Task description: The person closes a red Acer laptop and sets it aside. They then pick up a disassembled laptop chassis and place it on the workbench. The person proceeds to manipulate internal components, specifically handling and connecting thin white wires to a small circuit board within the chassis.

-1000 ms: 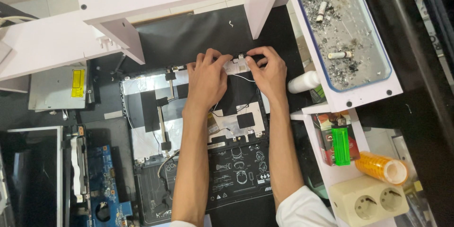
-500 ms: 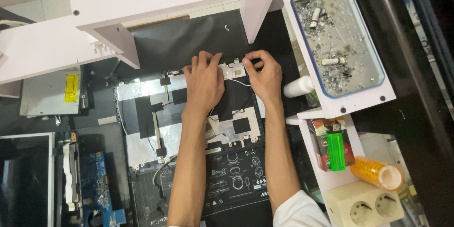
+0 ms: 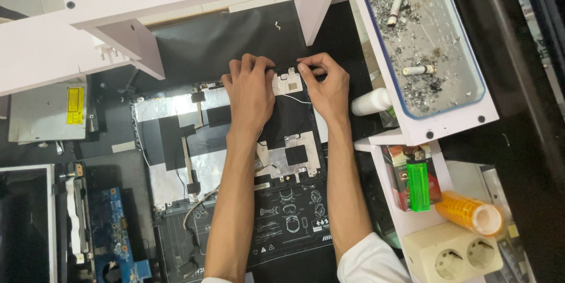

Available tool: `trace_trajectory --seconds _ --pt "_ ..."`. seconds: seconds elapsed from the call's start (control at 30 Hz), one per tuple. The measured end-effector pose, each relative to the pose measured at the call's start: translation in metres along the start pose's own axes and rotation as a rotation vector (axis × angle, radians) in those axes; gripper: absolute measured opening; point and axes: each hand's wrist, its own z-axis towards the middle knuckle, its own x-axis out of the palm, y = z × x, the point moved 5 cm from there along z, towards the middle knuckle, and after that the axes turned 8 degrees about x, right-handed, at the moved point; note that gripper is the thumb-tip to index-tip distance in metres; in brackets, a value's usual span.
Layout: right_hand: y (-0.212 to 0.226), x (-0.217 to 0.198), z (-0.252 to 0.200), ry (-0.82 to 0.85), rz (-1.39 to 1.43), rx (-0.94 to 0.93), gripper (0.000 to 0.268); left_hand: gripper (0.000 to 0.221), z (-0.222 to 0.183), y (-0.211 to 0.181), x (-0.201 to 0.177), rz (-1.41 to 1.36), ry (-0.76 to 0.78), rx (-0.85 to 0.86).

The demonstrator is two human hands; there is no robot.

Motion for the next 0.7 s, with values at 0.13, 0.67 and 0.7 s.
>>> trace_trajectory --seconds 0.13,0.67,0.7 --pt "0.0023 -0.0005 -0.0008 -0.019 -0.043 -0.008 0.009 0.009 0.0007 -0.0025 0.0003 -0.014 -0.063 -0.038" --pt "0.0004 0.0011 -0.0012 0.012 -0.08 0.007 0.007 0.008 0.0018 0.0007 0.0015 -0.041 -0.062 -0.108" --pt "0.0 0.0008 -0.0017 0.02 -0.073 0.011 0.007 0.009 0.0016 0.0004 0.0021 -0.041 -0.054 -0.121"
